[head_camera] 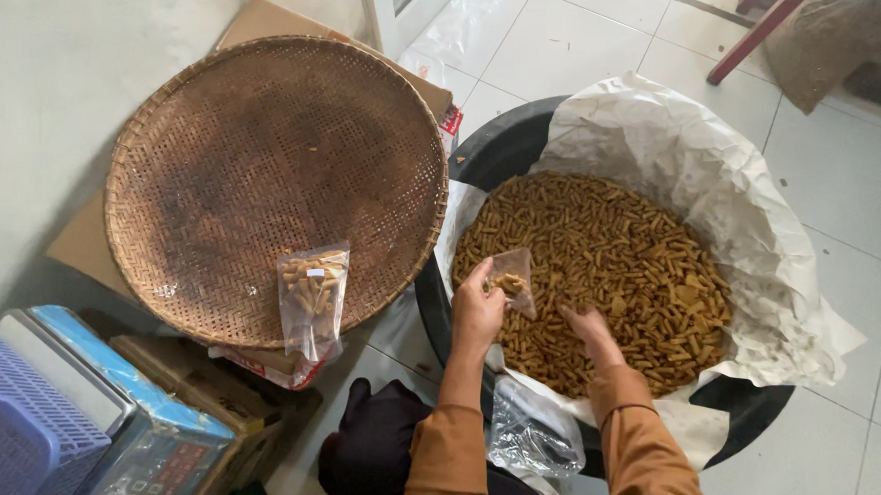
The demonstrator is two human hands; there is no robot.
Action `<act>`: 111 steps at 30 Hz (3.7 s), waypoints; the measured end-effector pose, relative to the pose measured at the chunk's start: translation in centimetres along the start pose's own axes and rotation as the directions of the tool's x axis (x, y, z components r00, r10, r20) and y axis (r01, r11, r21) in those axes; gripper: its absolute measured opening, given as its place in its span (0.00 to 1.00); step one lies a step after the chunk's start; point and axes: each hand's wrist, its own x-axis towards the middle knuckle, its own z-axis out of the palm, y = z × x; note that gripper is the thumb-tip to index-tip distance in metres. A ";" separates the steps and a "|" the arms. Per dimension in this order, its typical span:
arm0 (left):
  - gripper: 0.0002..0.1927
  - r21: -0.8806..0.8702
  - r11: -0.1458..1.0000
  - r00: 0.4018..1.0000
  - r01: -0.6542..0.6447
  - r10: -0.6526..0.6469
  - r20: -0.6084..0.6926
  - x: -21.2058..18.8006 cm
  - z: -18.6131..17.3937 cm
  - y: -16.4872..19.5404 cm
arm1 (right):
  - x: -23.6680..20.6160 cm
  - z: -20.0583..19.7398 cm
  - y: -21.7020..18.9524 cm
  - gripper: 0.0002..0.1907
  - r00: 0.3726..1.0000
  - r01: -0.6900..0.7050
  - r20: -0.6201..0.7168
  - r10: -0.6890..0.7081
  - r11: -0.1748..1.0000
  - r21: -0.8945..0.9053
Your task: The person sits on the floor beside a large tub lined with paper and filled with fried snack sticks. They open small clear plastic bags, place snack pieces into each bag one at a time, seal the filled bags, and set the finished bags on a woven tray next to a weighing scale.
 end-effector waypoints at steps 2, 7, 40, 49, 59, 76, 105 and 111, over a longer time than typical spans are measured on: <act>0.30 -0.135 0.991 1.000 0.011 -0.012 -0.010 0.3 -0.1 0.7 | -0.4 2.0 0.9 0.47 0.995 0.082 -0.041 -0.088 0.989 -0.127; 0.30 -0.187 0.981 0.998 0.054 -0.057 -0.011 0.7 0.0 1.4 | -3.3 8.9 0.6 0.59 0.939 0.291 0.014 -0.344 0.773 -0.563; 0.28 0.218 0.914 0.940 -0.341 0.329 0.093 -2.7 1.0 -1.0 | -16.1 -5.8 -8.8 0.15 0.472 0.881 0.220 -0.854 0.446 -0.159; 0.29 0.173 0.933 0.944 -0.315 0.327 -0.043 -3.8 -1.9 -0.1 | -10.4 -2.4 -1.7 0.13 0.650 0.759 -0.043 -0.759 0.645 0.086; 0.29 -0.434 0.850 0.954 -0.300 0.265 -0.139 -5.9 -12.6 9.0 | -9.1 -0.2 9.1 0.08 0.871 0.473 -0.173 -0.460 0.880 0.039; 0.28 0.007 0.954 0.804 -0.299 0.256 -0.536 -3.5 -16.1 0.3 | -11.4 3.3 10.2 0.06 0.733 0.631 -0.197 -0.651 0.759 -0.162; 0.15 0.096 0.845 0.696 -0.526 0.493 -0.523 -14.0 -12.9 6.4 | -15.2 2.0 10.6 0.04 0.632 0.747 -0.273 -0.725 0.664 -0.036; 0.12 0.290 0.852 0.881 -0.437 0.339 0.331 -13.7 -7.0 5.1 | -13.2 1.1 10.3 0.05 0.806 0.590 -0.228 -0.546 0.720 0.365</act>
